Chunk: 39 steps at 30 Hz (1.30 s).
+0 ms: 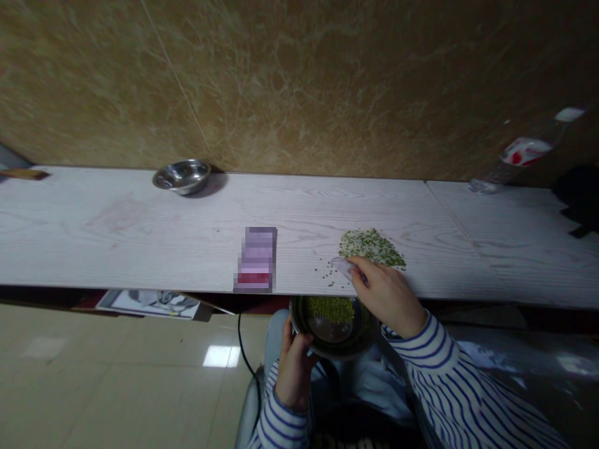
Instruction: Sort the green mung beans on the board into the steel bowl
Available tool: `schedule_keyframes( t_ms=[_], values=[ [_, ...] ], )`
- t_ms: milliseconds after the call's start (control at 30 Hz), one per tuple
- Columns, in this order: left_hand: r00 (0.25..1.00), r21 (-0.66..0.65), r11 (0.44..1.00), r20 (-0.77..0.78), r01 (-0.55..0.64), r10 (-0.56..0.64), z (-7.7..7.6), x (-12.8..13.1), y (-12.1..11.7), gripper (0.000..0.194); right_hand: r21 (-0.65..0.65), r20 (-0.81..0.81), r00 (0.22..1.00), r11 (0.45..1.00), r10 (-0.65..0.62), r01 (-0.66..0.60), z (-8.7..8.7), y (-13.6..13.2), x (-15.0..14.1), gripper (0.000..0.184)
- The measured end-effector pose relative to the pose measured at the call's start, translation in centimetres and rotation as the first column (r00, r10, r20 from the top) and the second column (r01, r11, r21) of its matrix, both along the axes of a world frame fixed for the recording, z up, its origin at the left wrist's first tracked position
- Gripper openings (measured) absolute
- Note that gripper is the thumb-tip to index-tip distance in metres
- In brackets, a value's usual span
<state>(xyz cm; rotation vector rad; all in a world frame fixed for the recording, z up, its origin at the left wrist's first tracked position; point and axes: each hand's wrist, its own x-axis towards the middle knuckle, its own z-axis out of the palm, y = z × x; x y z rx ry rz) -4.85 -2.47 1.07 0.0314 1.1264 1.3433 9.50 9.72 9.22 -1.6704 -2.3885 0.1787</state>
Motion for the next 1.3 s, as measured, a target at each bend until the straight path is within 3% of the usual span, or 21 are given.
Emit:
schedule_keyframes(
  t_ms=[333,1300],
  values=[
    [1.000,-0.015,1.000,-0.001,-0.015,0.015,0.3,0.0,0.0,0.067,-0.013,-0.073,0.996,0.999,0.041,-0.042,-0.1,0.5,0.0,0.031],
    [1.000,-0.001,1.000,-0.002,-0.017,0.017,0.3,0.2,0.0,0.065,-0.011,-0.031,0.998,0.998,-0.058,0.058,0.4,0.8,1.2,0.034]
  ],
)
